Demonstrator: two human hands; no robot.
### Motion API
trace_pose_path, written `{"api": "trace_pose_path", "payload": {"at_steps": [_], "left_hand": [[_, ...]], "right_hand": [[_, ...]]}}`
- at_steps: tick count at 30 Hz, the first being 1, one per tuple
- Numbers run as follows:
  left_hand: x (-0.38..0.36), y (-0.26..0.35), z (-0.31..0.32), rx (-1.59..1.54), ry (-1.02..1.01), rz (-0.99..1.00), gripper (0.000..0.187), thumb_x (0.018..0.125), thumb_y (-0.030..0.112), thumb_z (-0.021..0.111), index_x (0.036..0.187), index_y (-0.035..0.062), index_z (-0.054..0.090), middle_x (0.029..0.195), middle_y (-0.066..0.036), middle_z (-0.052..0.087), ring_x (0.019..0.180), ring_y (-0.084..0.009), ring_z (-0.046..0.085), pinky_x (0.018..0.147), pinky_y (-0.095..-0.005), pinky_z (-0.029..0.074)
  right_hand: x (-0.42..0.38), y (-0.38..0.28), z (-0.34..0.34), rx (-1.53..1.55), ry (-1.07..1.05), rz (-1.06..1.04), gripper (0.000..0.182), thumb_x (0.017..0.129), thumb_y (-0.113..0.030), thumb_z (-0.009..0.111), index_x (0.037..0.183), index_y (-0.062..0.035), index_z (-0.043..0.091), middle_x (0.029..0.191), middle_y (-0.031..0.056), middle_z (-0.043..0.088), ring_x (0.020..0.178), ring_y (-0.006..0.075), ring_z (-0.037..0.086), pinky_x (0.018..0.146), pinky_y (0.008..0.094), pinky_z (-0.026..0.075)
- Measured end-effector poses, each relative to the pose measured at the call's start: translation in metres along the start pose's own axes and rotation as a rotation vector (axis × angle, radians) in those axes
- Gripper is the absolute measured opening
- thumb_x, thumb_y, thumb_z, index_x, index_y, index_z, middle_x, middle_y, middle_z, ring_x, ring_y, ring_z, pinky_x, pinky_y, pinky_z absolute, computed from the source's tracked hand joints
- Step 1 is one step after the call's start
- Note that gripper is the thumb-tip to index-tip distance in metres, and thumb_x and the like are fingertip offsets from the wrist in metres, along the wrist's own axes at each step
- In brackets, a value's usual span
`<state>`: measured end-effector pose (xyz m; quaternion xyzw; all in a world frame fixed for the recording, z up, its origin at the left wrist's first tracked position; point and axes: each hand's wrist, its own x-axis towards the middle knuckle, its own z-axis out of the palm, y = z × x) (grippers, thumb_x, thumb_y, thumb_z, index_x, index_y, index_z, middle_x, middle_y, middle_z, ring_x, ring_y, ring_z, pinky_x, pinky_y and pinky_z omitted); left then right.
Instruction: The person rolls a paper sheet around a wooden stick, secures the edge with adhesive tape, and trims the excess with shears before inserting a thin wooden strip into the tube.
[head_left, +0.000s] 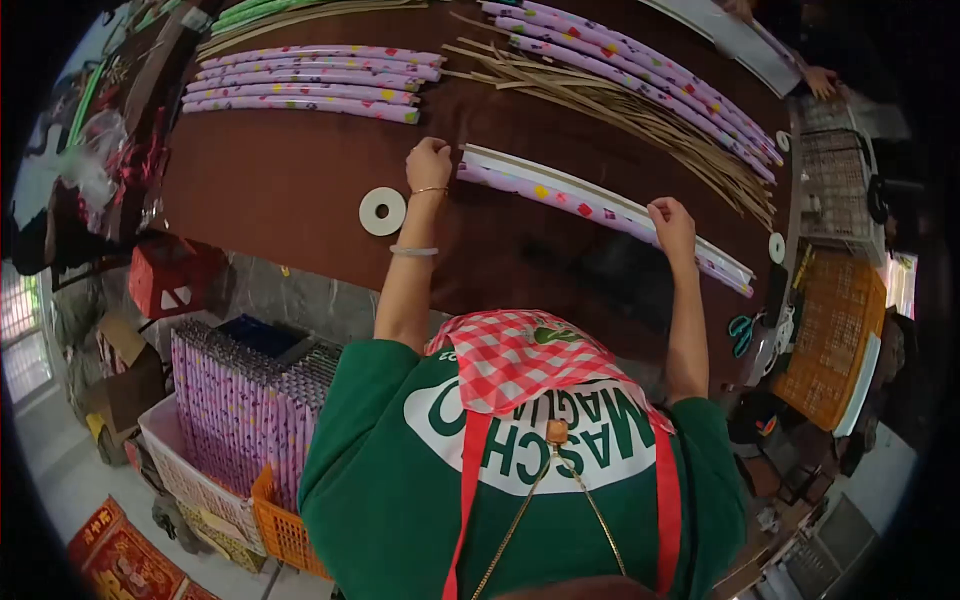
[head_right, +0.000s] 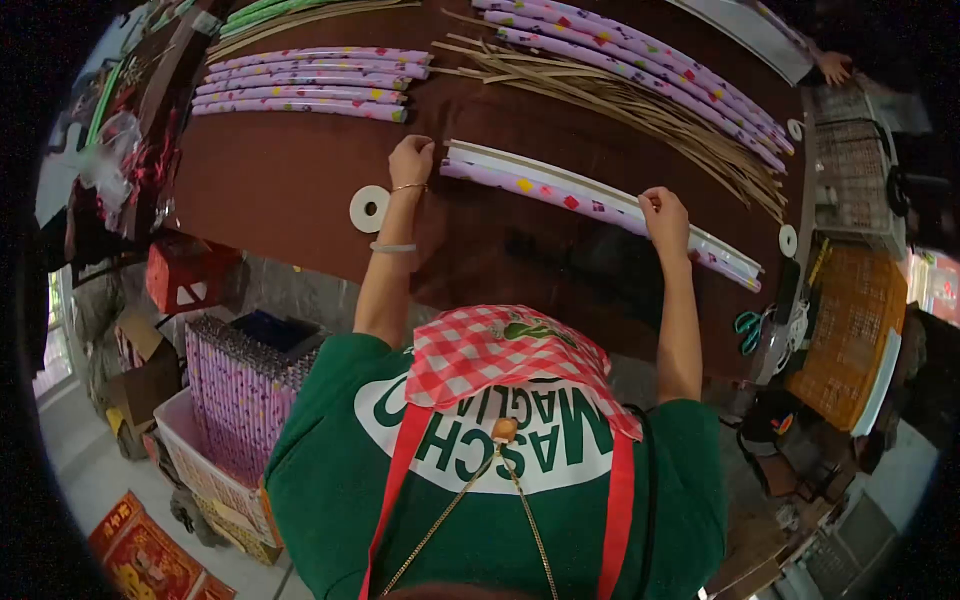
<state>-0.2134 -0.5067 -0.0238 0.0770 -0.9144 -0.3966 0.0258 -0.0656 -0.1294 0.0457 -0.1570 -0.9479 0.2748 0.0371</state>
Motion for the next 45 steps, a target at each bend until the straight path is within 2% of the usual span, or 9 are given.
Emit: {"api": "trace_pose_path", "payload": {"at_steps": [4,10,13,15,23,28,33,37,45], "left_hand": [[-0.011,0.005,-0.001,-0.021,-0.079,-0.038,0.022,0.075,0.023,0.061,0.087,0.0051,0.067,0.084,-0.014,0.065,0.082,-0.03,0.062,0.074,-0.0372,0.048],[-0.009,0.01,-0.001,-0.18,-0.073,-0.052,0.031,0.071,0.025,0.067,0.092,0.0019,0.064,0.087,-0.016,0.065,0.083,-0.0296,0.062,0.075,-0.035,0.048],[-0.008,0.018,-0.005,-0.142,-0.133,-0.059,0.032,0.07,0.024,0.071,0.089,-0.0004,0.062,0.081,-0.013,0.065,0.076,-0.0217,0.063,0.071,-0.0314,0.049],[0.004,-0.015,0.014,-0.285,-0.186,-0.089,0.027,0.073,0.021,0.069,0.088,-0.0006,0.063,0.081,-0.013,0.065,0.075,-0.0217,0.064,0.07,-0.0309,0.049],[-0.002,0.009,0.001,-0.171,-0.206,0.084,0.018,0.08,0.017,0.063,0.09,0.0022,0.063,0.08,-0.012,0.065,0.07,-0.0188,0.063,0.063,-0.0304,0.049],[-0.004,0.0,0.01,-0.337,-0.249,-0.018,0.016,0.081,0.014,0.062,0.089,0.0005,0.061,0.077,-0.011,0.064,0.066,-0.0176,0.062,0.061,-0.0291,0.049],[-0.01,0.014,0.001,-0.264,-0.213,0.039,0.024,0.08,0.017,0.062,0.096,-0.0003,0.06,0.083,-0.014,0.064,0.074,-0.0208,0.061,0.067,-0.0308,0.048],[-0.006,0.017,0.005,-0.162,-0.222,-0.026,0.021,0.078,0.019,0.063,0.09,0.0019,0.064,0.081,-0.014,0.066,0.075,-0.0246,0.064,0.069,-0.0323,0.049],[0.005,0.002,0.012,-0.03,-0.232,0.079,0.024,0.077,0.023,0.06,0.088,0.0015,0.065,0.079,-0.014,0.065,0.074,-0.0254,0.064,0.068,-0.0334,0.049]], "right_hand": [[0.026,-0.059,0.045,0.134,-0.103,-0.284,0.012,0.078,-0.008,0.054,0.088,-0.0045,0.059,0.085,0.0132,0.057,0.08,0.0305,0.058,0.069,0.0356,0.046],[0.055,-0.167,0.145,0.191,-0.258,-0.573,0.014,0.074,-0.011,0.055,0.086,-0.0069,0.06,0.084,0.0133,0.059,0.079,0.0316,0.058,0.069,0.0388,0.047],[0.062,-0.186,0.172,0.164,-0.318,-0.525,0.012,0.076,-0.015,0.054,0.085,-0.0093,0.058,0.087,0.0127,0.058,0.086,0.0328,0.056,0.07,0.0428,0.047],[0.066,-0.193,0.179,0.14,-0.346,-0.491,0.014,0.077,-0.018,0.055,0.087,-0.0087,0.057,0.088,0.0121,0.058,0.085,0.0335,0.057,0.07,0.0433,0.047],[0.067,-0.195,0.186,0.09,-0.249,-0.553,0.016,0.075,-0.019,0.06,0.082,-0.007,0.052,0.082,0.0129,0.054,0.076,0.0341,0.058,0.063,0.0422,0.048],[0.069,-0.191,0.195,0.094,-0.228,-0.545,0.015,0.075,-0.019,0.06,0.08,-0.0071,0.052,0.082,0.0123,0.054,0.075,0.0343,0.058,0.062,0.0428,0.048],[0.061,-0.195,0.172,0.129,-0.329,-0.502,0.013,0.078,-0.019,0.054,0.082,-0.0068,0.057,0.086,0.0133,0.056,0.078,0.0347,0.058,0.066,0.0433,0.048],[0.037,-0.164,0.148,0.273,-0.219,-0.531,0.007,0.075,-0.012,0.058,0.08,-0.0071,0.056,0.084,0.0095,0.055,0.077,0.0319,0.057,0.063,0.0408,0.046],[-0.039,-0.054,0.015,0.202,0.111,-0.103,0.012,0.079,-0.01,0.059,0.088,-0.0015,0.057,0.084,0.0117,0.056,0.077,0.0286,0.057,0.066,0.0342,0.045]]}}
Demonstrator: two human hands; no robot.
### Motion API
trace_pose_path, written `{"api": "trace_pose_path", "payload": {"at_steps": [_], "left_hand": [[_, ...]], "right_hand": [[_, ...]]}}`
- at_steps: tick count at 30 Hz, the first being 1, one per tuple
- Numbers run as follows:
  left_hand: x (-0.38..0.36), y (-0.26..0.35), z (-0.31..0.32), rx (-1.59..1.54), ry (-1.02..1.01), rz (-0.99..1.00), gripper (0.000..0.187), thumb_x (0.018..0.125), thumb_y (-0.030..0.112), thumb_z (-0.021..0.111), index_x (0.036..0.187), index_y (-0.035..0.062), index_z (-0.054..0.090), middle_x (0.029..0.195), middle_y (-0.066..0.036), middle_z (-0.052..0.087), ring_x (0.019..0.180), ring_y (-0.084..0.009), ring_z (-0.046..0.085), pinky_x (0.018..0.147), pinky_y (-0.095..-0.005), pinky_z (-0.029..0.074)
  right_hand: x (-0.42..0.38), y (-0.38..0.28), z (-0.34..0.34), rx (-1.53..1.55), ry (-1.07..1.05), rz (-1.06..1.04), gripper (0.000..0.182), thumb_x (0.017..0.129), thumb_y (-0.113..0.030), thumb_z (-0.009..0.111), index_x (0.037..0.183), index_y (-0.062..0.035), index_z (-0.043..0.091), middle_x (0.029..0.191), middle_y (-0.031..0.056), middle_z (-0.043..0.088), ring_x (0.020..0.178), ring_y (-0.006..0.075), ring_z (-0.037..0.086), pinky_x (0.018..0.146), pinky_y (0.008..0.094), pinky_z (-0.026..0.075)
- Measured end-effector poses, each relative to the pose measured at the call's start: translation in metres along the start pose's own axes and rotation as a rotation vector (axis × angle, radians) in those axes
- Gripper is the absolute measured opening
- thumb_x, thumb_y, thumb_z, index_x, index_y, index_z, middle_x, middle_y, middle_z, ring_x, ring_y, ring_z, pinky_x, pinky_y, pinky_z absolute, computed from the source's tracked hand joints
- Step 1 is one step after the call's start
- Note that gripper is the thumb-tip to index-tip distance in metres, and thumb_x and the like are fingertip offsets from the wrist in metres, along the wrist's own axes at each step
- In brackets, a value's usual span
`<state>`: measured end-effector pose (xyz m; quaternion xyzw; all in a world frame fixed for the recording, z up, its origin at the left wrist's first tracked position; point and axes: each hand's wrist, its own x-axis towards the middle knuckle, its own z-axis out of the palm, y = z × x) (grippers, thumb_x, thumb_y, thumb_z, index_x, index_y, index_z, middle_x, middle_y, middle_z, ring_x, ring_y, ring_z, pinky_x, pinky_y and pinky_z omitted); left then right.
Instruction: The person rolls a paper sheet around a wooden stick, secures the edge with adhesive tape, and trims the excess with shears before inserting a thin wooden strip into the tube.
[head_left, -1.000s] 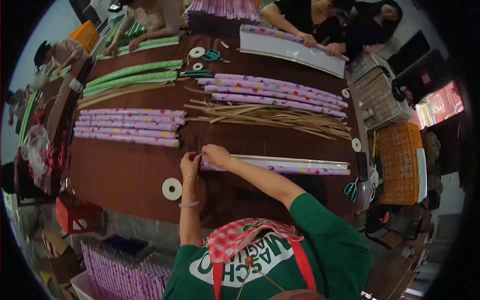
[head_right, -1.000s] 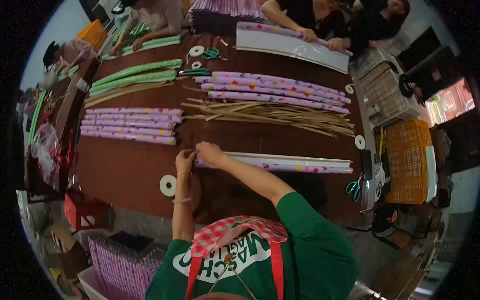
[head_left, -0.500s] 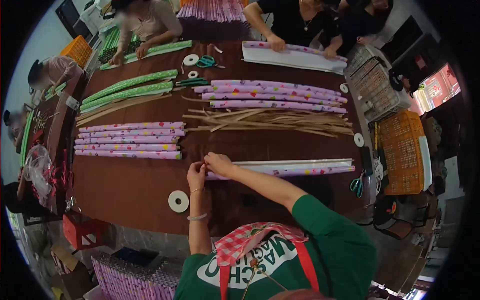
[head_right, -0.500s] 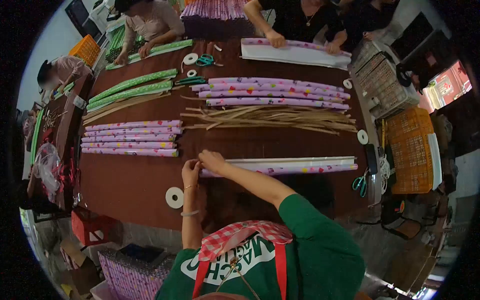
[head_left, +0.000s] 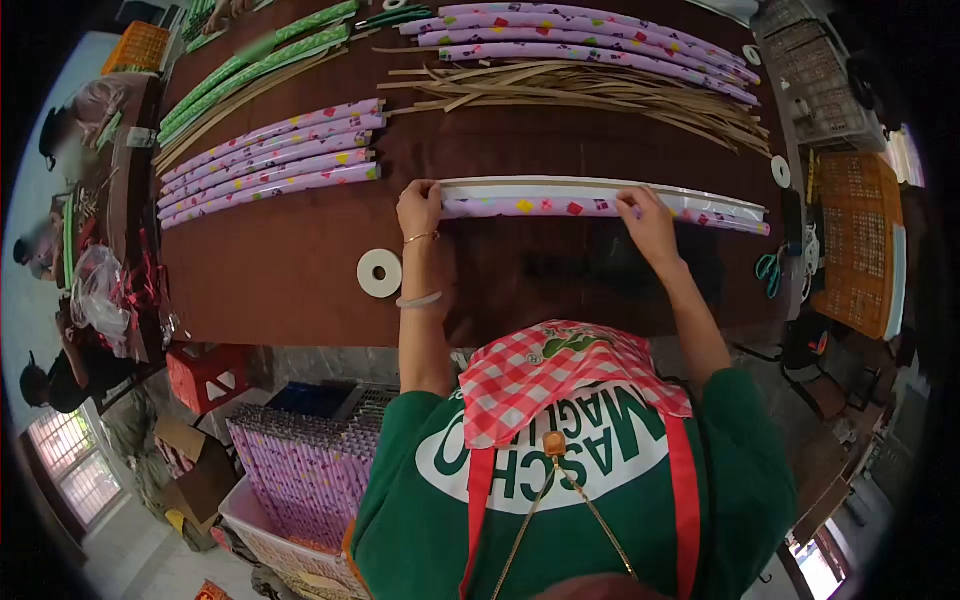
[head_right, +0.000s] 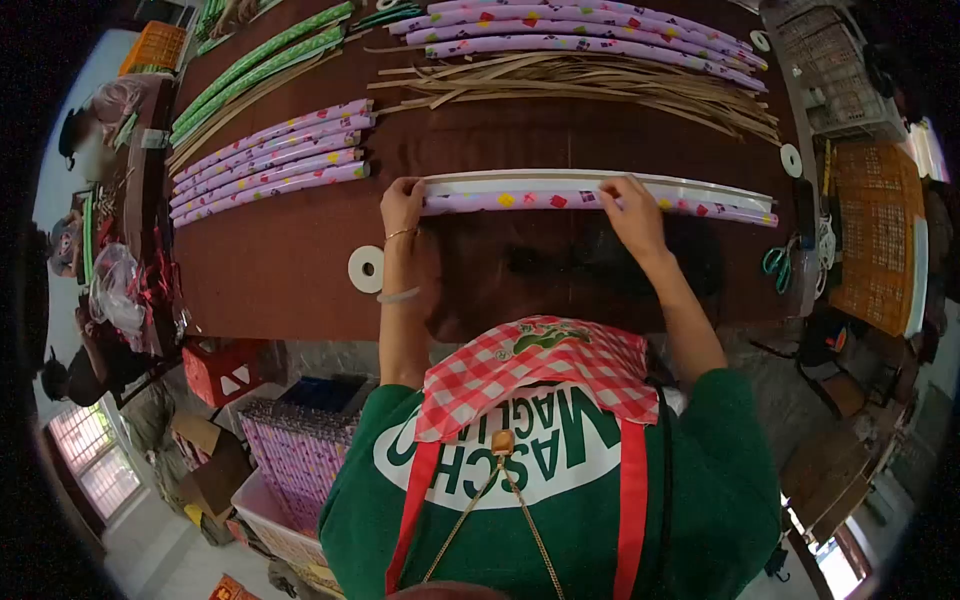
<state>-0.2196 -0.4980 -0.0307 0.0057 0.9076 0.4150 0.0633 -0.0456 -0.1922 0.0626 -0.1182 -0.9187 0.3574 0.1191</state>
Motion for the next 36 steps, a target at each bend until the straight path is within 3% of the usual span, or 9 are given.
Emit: {"api": "trace_pose_path", "payload": {"at_steps": [5,8,10,15,21,27,30,31,36], "left_hand": [[0.004,0.001,-0.002,-0.002,-0.039,-0.034,0.022,0.076,0.02,0.061,0.088,0.0014,0.062,0.083,-0.015,0.064,0.078,-0.0287,0.062,0.072,-0.0364,0.049],[0.004,-0.006,0.004,0.174,0.098,0.069,0.024,0.075,0.015,0.061,0.094,0.0005,0.057,0.082,-0.015,0.062,0.078,-0.0309,0.059,0.071,-0.0398,0.047],[-0.008,0.019,0.006,0.413,0.37,0.315,0.023,0.074,0.012,0.061,0.094,0.0017,0.057,0.082,-0.013,0.061,0.08,-0.0315,0.057,0.073,-0.0409,0.046],[-0.032,0.084,0.035,0.367,0.162,0.567,0.008,0.072,0.011,0.062,0.08,0.0107,0.062,0.081,-0.008,0.061,0.078,-0.0283,0.057,0.069,-0.0391,0.045],[-0.029,0.11,0.093,0.339,-0.083,0.684,0.011,0.067,0.012,0.066,0.076,0.0068,0.061,0.074,-0.011,0.062,0.073,-0.0288,0.059,0.066,-0.0382,0.047],[-0.033,0.138,0.112,0.453,-0.338,0.486,0.016,0.061,0.014,0.071,0.071,0.0037,0.062,0.07,-0.013,0.063,0.068,-0.0297,0.062,0.061,-0.0373,0.049],[-0.033,0.125,0.116,0.541,-0.337,0.47,0.016,0.063,0.015,0.072,0.071,0.0044,0.063,0.07,-0.012,0.063,0.067,-0.0282,0.062,0.061,-0.0351,0.049],[-0.042,0.141,0.113,0.497,-0.353,0.352,0.015,0.063,0.012,0.071,0.072,0.0043,0.063,0.07,-0.012,0.063,0.066,-0.026,0.063,0.06,-0.0342,0.049],[-0.043,0.141,0.112,0.443,-0.357,0.306,0.015,0.061,0.008,0.072,0.072,0.0034,0.062,0.068,-0.011,0.063,0.064,-0.0242,0.063,0.059,-0.0325,0.049]], "right_hand": [[-0.072,0.056,-0.083,-0.144,0.224,0.29,0.012,0.082,-0.012,0.058,0.089,-0.0018,0.057,0.087,0.0113,0.057,0.075,0.0251,0.057,0.068,0.0321,0.045],[-0.111,0.083,-0.109,-0.132,0.392,0.397,0.012,0.082,-0.013,0.059,0.089,-0.0025,0.058,0.086,0.0113,0.057,0.077,0.0254,0.058,0.069,0.0327,0.045],[-0.126,0.102,-0.124,-0.158,0.419,0.452,0.012,0.081,-0.013,0.059,0.089,-0.0028,0.058,0.086,0.0112,0.058,0.078,0.0259,0.057,0.069,0.0332,0.045],[-0.121,0.175,-0.156,-0.176,0.431,0.484,0.013,0.079,-0.014,0.061,0.087,-0.0041,0.059,0.085,0.0118,0.059,0.08,0.0286,0.057,0.07,0.0346,0.046],[-0.079,0.283,-0.208,-0.134,0.371,0.573,0.022,0.079,-0.024,0.063,0.09,-0.0042,0.062,0.091,0.0131,0.063,0.085,0.0261,0.06,0.073,0.0341,0.047],[-0.042,0.32,-0.223,-0.064,0.221,0.695,0.034,0.077,-0.031,0.066,0.094,-0.0023,0.062,0.091,0.0121,0.063,0.086,0.0234,0.061,0.075,0.0322,0.047],[-0.043,0.341,-0.208,0.066,0.106,0.646,0.036,0.075,-0.033,0.067,0.091,-0.001,0.062,0.088,0.0124,0.063,0.084,0.0221,0.06,0.073,0.0325,0.047],[-0.042,0.338,-0.211,0.042,0.09,0.653,0.035,0.076,-0.033,0.067,0.091,-0.0014,0.061,0.086,0.0109,0.062,0.081,0.021,0.059,0.071,0.0317,0.046],[-0.037,0.322,-0.214,-0.153,0.079,0.635,0.03,0.078,-0.031,0.066,0.087,-0.002,0.061,0.079,0.0087,0.057,0.072,0.0208,0.056,0.065,0.0312,0.045]]}}
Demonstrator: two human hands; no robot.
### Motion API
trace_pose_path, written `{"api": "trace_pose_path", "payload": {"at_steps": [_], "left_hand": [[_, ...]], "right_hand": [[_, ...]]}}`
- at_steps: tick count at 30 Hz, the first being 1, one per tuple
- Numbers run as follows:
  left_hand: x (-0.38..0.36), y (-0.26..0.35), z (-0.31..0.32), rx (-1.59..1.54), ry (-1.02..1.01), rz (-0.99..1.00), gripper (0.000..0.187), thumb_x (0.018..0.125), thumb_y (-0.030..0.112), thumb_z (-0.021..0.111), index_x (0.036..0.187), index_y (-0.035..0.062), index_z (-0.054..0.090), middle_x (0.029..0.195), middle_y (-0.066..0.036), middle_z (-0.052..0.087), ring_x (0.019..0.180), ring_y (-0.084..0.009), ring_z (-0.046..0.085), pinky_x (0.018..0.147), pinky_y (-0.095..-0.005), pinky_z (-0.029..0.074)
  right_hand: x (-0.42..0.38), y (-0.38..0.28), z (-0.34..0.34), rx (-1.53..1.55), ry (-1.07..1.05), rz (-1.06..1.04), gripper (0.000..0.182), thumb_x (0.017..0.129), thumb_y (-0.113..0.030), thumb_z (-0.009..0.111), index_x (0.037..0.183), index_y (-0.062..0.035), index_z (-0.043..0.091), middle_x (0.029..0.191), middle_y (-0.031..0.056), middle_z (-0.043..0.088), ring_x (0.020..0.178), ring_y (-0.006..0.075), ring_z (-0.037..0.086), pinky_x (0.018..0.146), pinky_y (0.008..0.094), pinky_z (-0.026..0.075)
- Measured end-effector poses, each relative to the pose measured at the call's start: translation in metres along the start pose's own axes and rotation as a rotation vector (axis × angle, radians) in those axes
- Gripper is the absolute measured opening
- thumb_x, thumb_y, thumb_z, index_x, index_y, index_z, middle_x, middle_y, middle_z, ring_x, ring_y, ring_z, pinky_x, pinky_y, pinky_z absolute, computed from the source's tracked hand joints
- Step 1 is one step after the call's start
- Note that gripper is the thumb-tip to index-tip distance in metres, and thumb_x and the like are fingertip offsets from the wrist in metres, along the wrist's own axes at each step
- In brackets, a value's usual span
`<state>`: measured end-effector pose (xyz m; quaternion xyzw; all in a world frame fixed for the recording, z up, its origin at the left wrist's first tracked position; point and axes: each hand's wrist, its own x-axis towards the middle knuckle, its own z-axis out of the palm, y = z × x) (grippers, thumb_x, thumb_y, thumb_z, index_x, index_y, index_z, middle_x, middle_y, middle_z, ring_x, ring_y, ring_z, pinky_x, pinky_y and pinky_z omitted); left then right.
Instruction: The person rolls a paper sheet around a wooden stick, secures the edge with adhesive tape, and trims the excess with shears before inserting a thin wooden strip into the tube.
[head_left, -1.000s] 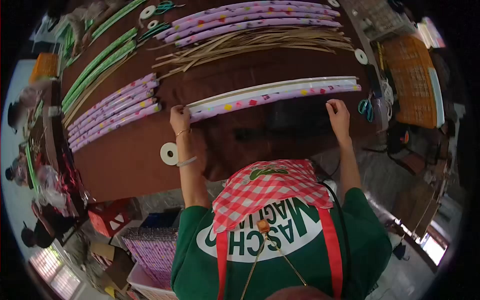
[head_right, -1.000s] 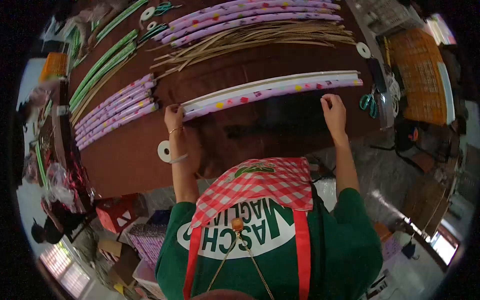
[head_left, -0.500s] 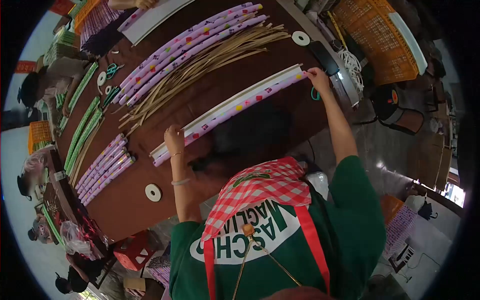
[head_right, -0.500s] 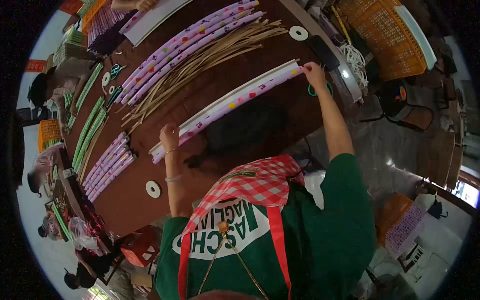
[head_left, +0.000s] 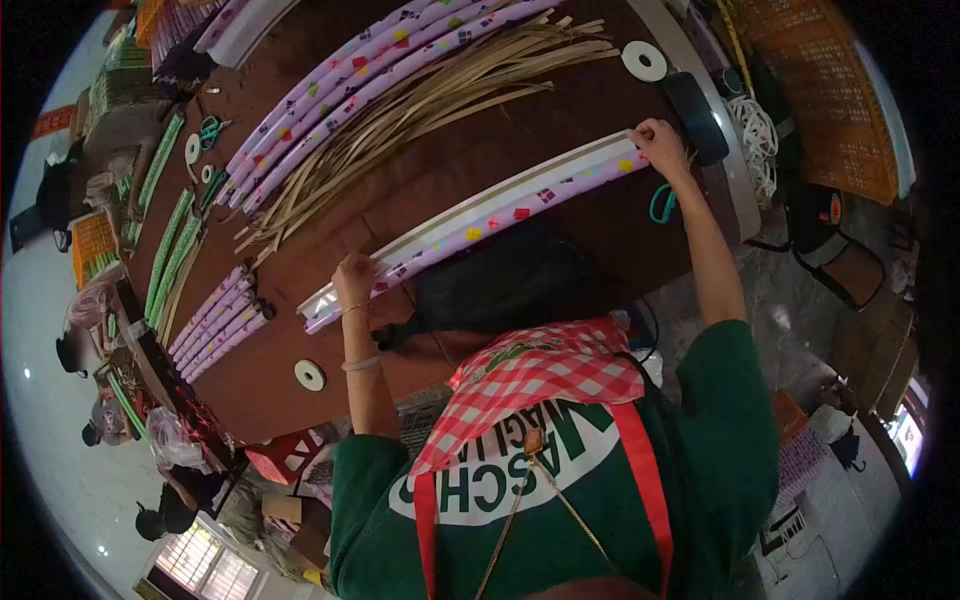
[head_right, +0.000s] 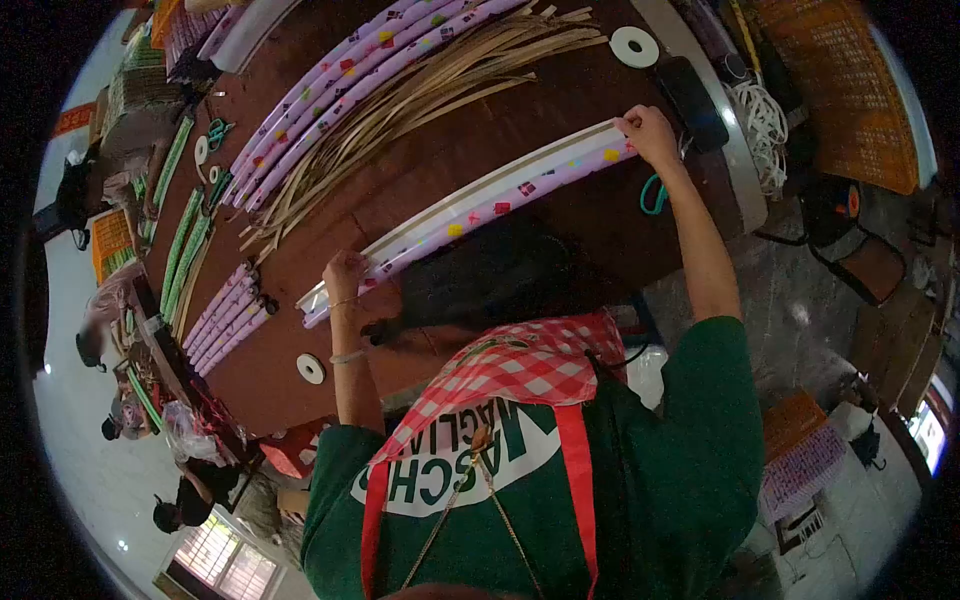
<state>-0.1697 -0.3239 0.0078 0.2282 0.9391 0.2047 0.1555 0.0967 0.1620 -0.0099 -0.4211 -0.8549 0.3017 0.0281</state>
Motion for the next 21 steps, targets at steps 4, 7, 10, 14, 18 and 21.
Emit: {"api": "trace_pose_path", "payload": {"at_steps": [4,7,10,14,18,21], "left_hand": [[-0.002,0.009,-0.003,0.036,-0.005,-0.038,0.016,0.061,0.006,0.073,0.071,0.0028,0.061,0.067,-0.011,0.063,0.062,-0.0227,0.063,0.058,-0.0314,0.049],[0.0,0.016,-0.008,0.028,-0.014,-0.049,0.016,0.061,0.006,0.073,0.071,0.0027,0.062,0.068,-0.01,0.064,0.061,-0.0214,0.063,0.057,-0.0302,0.049],[0.0,0.015,-0.006,0.0,0.009,-0.076,0.016,0.06,0.007,0.074,0.071,0.0033,0.063,0.065,-0.009,0.063,0.06,-0.0197,0.062,0.057,-0.0296,0.048],[0.001,0.009,-0.004,0.019,-0.002,-0.07,0.017,0.058,0.006,0.074,0.071,0.0047,0.063,0.066,-0.008,0.063,0.06,-0.0182,0.062,0.057,-0.0295,0.049],[0.007,-0.011,0.007,-0.002,-0.005,-0.054,0.018,0.057,0.007,0.074,0.071,0.005,0.064,0.066,-0.008,0.064,0.062,-0.0181,0.063,0.058,-0.0299,0.049],[0.005,-0.006,0.007,0.077,0.05,0.037,0.015,0.058,0.004,0.072,0.071,0.0044,0.063,0.067,-0.008,0.064,0.063,-0.0221,0.063,0.058,-0.0306,0.05]], "right_hand": [[0.002,0.006,0.003,-0.004,0.02,-0.018,0.029,0.076,-0.03,0.067,0.081,-0.002,0.063,0.08,0.0119,0.057,0.071,0.0244,0.057,0.064,0.0338,0.046],[0.005,0.001,-0.001,-0.042,-0.026,0.027,0.029,0.076,-0.03,0.067,0.081,-0.0018,0.063,0.081,0.0124,0.058,0.071,0.0246,0.057,0.065,0.0338,0.046],[0.006,-0.002,-0.007,-0.012,-0.058,0.012,0.033,0.076,-0.033,0.066,0.082,-0.0004,0.063,0.076,0.0112,0.06,0.069,0.022,0.058,0.062,0.032,0.045],[0.014,0.008,-0.002,-0.003,-0.072,0.017,0.032,0.074,-0.032,0.068,0.08,-0.0011,0.064,0.072,0.0098,0.062,0.067,0.0192,0.058,0.063,0.0301,0.045],[0.02,0.018,0.003,0.07,-0.096,0.046,0.031,0.073,-0.032,0.068,0.08,-0.0014,0.064,0.071,0.0075,0.062,0.066,0.0167,0.057,0.062,0.029,0.044],[0.022,0.014,0.006,0.106,-0.079,0.127,0.031,0.069,-0.029,0.07,0.085,-0.004,0.065,0.08,0.009,0.065,0.075,0.0194,0.061,0.067,0.0312,0.047]]}}
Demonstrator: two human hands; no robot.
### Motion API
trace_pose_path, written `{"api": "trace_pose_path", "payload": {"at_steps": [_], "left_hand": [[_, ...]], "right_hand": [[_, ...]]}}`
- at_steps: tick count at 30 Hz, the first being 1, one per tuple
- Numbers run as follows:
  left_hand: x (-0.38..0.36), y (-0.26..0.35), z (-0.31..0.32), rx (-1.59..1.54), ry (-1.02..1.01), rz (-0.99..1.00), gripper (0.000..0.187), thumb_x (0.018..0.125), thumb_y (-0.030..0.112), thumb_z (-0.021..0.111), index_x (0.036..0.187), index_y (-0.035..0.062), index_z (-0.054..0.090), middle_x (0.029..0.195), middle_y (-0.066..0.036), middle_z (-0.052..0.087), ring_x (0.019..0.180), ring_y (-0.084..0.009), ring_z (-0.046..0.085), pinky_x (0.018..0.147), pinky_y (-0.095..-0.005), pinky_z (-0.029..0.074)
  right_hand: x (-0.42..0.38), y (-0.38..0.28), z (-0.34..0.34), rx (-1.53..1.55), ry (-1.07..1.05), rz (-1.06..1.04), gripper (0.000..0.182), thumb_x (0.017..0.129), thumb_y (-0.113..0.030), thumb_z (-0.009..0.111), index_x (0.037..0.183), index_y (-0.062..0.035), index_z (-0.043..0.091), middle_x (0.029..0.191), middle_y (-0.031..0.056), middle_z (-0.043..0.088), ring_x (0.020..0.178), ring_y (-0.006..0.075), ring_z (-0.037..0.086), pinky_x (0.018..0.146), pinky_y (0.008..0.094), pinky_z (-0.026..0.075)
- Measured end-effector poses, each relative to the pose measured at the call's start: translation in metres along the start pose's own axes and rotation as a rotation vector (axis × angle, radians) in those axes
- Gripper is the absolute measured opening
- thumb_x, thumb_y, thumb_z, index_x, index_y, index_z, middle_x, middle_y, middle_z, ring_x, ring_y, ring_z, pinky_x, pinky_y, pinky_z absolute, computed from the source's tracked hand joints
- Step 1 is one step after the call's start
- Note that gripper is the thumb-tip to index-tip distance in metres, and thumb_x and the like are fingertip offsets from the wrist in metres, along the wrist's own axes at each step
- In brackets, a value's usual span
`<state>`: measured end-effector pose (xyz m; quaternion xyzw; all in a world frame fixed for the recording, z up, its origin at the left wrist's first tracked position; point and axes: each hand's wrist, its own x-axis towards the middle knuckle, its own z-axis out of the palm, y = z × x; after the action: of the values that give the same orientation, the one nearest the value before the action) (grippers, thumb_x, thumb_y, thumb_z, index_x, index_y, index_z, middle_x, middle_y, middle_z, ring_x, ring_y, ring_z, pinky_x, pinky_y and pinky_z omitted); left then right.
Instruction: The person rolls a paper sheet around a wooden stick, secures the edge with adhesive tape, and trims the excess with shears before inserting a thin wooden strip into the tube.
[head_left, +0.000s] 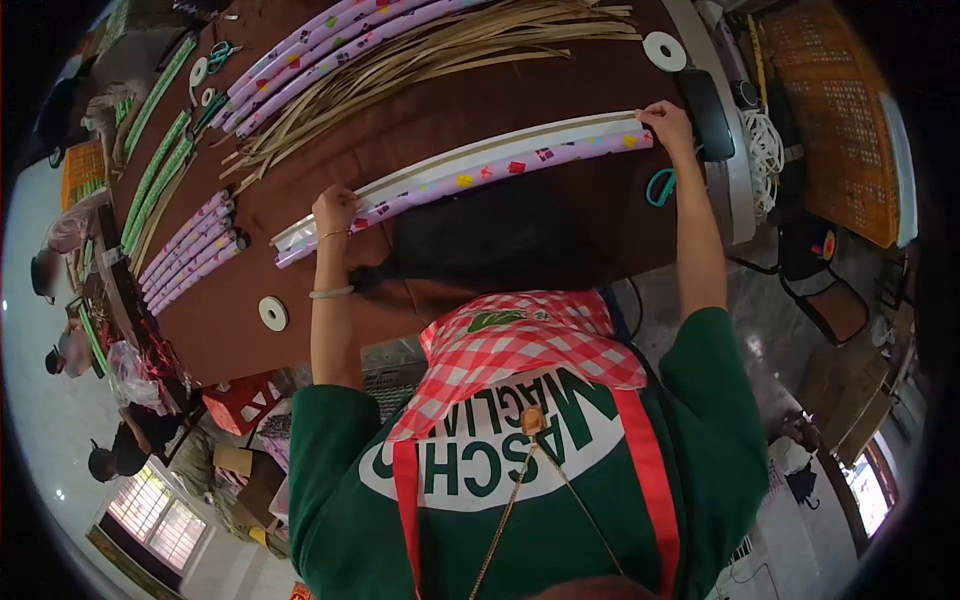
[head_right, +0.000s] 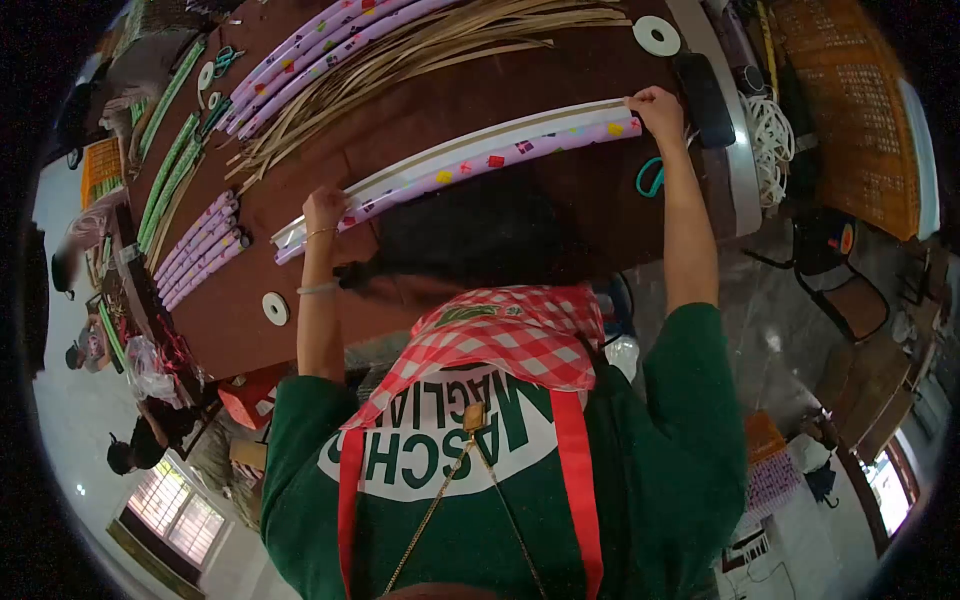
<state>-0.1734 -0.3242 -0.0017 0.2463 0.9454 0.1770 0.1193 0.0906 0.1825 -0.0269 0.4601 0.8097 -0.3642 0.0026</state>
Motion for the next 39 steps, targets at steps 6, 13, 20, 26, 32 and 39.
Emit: {"api": "trace_pose_path", "payload": {"at_steps": [6,13,20,26,32,39], "left_hand": [[-0.008,0.018,-0.002,0.306,0.031,-0.178,0.016,0.064,0.027,0.069,0.074,0.0178,0.062,0.081,-0.002,0.065,0.083,-0.0253,0.062,0.073,-0.0424,0.044],[-0.004,0.015,-0.005,0.23,-0.013,-0.215,0.015,0.062,0.026,0.071,0.073,0.0183,0.065,0.083,-0.006,0.065,0.086,-0.0274,0.06,0.073,-0.0434,0.046],[-0.008,0.012,-0.009,0.351,0.081,-0.182,0.021,0.062,0.027,0.07,0.077,0.0139,0.063,0.085,-0.012,0.061,0.087,-0.0317,0.057,0.073,-0.041,0.047],[-0.026,0.025,-0.004,-0.138,0.172,0.326,0.025,0.068,0.02,0.069,0.087,0.0054,0.06,0.088,-0.011,0.06,0.084,-0.0319,0.056,0.076,-0.0408,0.044],[-0.037,0.031,-0.002,0.099,-0.031,0.396,0.026,0.067,0.019,0.067,0.091,0.0104,0.058,0.092,-0.009,0.058,0.087,-0.0286,0.057,0.074,-0.038,0.047],[-0.044,0.04,0.002,0.221,0.016,0.361,0.028,0.069,0.015,0.067,0.093,0.009,0.054,0.089,-0.009,0.06,0.084,-0.0285,0.058,0.071,-0.0393,0.046]], "right_hand": [[0.005,0.009,0.017,0.192,0.083,0.034,0.03,0.068,-0.019,0.07,0.093,-0.0051,0.063,0.083,0.0071,0.063,0.074,0.019,0.06,0.067,0.0306,0.046],[0.004,-0.002,0.018,0.412,0.187,0.171,0.024,0.072,-0.006,0.051,0.091,-0.0058,0.065,0.095,0.0118,0.063,0.089,0.0214,0.058,0.078,0.0319,0.044],[-0.055,-0.065,0.021,0.015,0.092,-0.586,0.023,0.079,-0.019,0.061,0.1,-0.009,0.058,0.105,0.0082,0.053,0.095,0.0255,0.054,0.081,0.0369,0.044],[-0.089,-0.086,0.033,-0.436,-0.253,-0.879,0.041,0.072,-0.024,0.069,0.107,-0.0091,0.054,0.112,0.0065,0.051,0.104,0.0282,0.049,0.09,0.038,0.036],[-0.092,-0.103,0.038,-0.49,-0.305,-0.869,0.035,0.067,-0.012,0.071,0.096,-0.0067,0.053,0.097,0.0087,0.049,0.096,0.0302,0.051,0.077,0.039,0.044],[-0.09,-0.095,0.045,-0.333,-0.201,-0.827,0.034,0.066,-0.008,0.07,0.094,-0.0052,0.051,0.101,0.0092,0.05,0.093,0.032,0.053,0.075,0.0399,0.045]]}}
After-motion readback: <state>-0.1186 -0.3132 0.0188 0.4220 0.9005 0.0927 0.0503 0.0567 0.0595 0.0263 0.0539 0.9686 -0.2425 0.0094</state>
